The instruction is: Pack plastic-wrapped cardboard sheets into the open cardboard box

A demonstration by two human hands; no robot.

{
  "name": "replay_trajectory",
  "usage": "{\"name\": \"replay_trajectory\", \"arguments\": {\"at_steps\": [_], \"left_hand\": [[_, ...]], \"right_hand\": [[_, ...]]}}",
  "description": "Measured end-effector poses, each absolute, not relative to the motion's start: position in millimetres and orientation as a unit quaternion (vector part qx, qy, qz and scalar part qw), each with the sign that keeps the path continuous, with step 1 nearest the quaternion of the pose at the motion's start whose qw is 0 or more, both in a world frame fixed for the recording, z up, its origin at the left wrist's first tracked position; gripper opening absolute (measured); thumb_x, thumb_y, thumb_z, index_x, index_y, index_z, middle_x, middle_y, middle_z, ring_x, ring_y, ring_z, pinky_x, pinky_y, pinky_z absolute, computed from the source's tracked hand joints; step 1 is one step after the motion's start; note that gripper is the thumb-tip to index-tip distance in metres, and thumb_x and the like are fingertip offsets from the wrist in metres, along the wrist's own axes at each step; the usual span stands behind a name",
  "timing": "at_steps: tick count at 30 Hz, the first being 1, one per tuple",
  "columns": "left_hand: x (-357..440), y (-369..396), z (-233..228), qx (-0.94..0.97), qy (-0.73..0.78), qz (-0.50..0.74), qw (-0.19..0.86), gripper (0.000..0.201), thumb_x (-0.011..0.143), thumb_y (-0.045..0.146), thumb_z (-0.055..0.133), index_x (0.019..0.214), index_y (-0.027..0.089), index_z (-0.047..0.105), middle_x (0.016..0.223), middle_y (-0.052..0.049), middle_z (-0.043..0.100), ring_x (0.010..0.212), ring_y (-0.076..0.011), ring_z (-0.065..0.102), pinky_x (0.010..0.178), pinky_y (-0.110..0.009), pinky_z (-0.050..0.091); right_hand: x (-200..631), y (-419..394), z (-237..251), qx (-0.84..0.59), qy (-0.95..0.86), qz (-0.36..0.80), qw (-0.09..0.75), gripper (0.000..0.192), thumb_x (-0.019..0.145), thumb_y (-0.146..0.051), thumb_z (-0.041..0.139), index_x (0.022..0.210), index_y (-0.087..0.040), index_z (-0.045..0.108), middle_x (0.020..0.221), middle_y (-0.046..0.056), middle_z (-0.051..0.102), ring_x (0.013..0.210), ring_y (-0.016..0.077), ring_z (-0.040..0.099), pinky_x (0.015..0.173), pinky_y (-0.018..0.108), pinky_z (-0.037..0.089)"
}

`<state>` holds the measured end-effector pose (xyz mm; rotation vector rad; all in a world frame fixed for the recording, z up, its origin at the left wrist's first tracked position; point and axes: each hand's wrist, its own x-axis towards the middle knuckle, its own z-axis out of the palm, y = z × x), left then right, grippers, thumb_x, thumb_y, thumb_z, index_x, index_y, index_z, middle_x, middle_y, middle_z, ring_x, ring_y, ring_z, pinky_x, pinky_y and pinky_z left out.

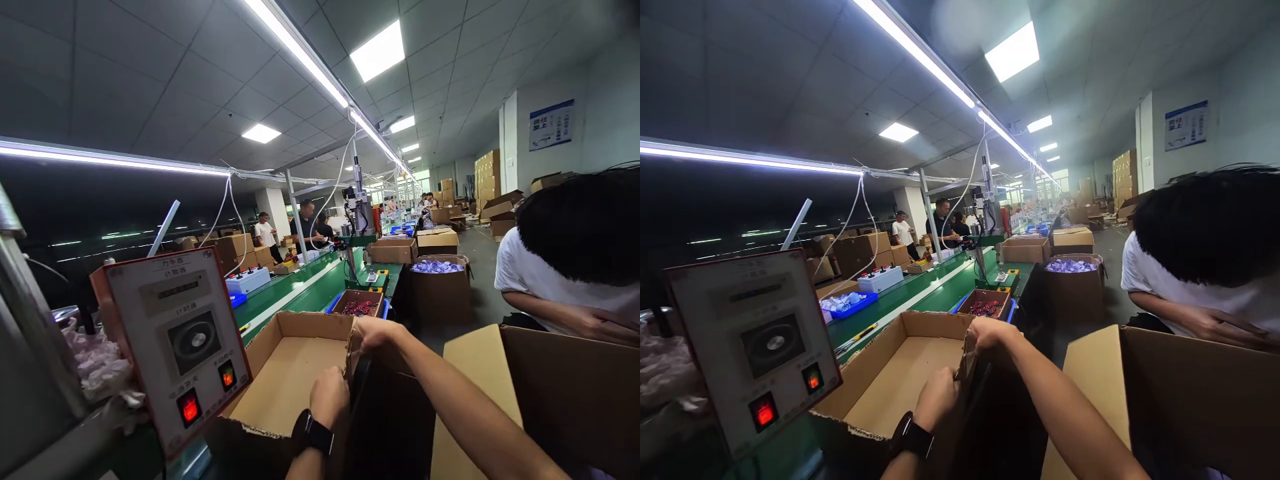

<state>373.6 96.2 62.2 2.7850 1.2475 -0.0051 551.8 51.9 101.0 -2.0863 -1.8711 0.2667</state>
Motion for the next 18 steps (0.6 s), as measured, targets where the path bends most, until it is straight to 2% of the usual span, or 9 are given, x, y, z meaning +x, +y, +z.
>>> {"name": "replay_trajectory", "arguments": {"at_steps": [4, 8, 11, 14, 16, 18], "left_hand": [[389, 99, 67, 0.907, 0.418, -0.010, 0.043, 0.037, 0.092, 0.048, 0.048, 0.103, 0.016, 0.063, 0.101, -0.006, 0.070, 0.094, -0.0180, 0.066, 0.086, -0.041, 0.054], [402, 105, 69, 0.915, 0.399, -0.013, 0.049, 0.034, 0.091, 0.045, 0.053, 0.106, 0.017, 0.062, 0.103, -0.005, 0.069, 0.095, -0.0179, 0.066, 0.088, -0.042, 0.054], [401, 108, 67, 0.914, 0.404, -0.016, 0.042, 0.032, 0.091, 0.043, 0.054, 0.104, 0.016, 0.063, 0.102, -0.005, 0.069, 0.095, -0.0178, 0.066, 0.088, -0.042, 0.054], [396, 110, 64, 0.912, 0.410, -0.011, 0.030, 0.032, 0.092, 0.043, 0.052, 0.104, 0.015, 0.062, 0.104, -0.005, 0.069, 0.097, -0.0178, 0.065, 0.090, -0.043, 0.053], [395, 111, 62, 0.912, 0.409, -0.010, 0.025, 0.030, 0.092, 0.041, 0.053, 0.104, 0.015, 0.063, 0.104, -0.006, 0.069, 0.097, -0.0178, 0.065, 0.090, -0.042, 0.053], [395, 114, 60, 0.914, 0.406, -0.013, 0.023, 0.029, 0.091, 0.040, 0.054, 0.103, 0.015, 0.063, 0.105, -0.006, 0.069, 0.098, -0.0178, 0.065, 0.090, -0.041, 0.053]], "right_hand": [[525, 47, 96, -0.743, -0.662, 0.039, 0.097, 0.023, 0.090, -0.033, 0.063, 0.104, -0.016, 0.064, 0.109, 0.005, 0.066, 0.100, 0.0195, 0.064, 0.088, 0.041, 0.053], [508, 42, 91, -0.759, -0.646, -0.011, 0.086, 0.021, 0.090, -0.032, 0.063, 0.103, -0.016, 0.064, 0.106, 0.004, 0.066, 0.098, 0.0189, 0.064, 0.086, 0.040, 0.053], [497, 37, 79, -0.786, -0.604, -0.051, 0.118, 0.023, 0.090, -0.030, 0.064, 0.107, -0.015, 0.062, 0.100, 0.003, 0.067, 0.089, 0.0172, 0.066, 0.080, 0.037, 0.055], [480, 32, 53, -0.816, -0.538, -0.109, 0.179, 0.032, 0.091, -0.013, 0.055, 0.123, -0.016, 0.055, 0.102, 0.007, 0.067, 0.087, 0.0193, 0.067, 0.075, 0.035, 0.055], [469, 29, 29, -0.828, -0.490, -0.153, 0.225, 0.047, 0.089, -0.002, 0.044, 0.134, -0.019, 0.047, 0.115, 0.011, 0.065, 0.097, 0.0223, 0.066, 0.081, 0.036, 0.054], [464, 28, 8, -0.832, -0.449, -0.193, 0.261, 0.053, 0.088, -0.002, 0.042, 0.139, -0.020, 0.042, 0.130, 0.014, 0.057, 0.113, 0.0259, 0.059, 0.091, 0.039, 0.050]]}}
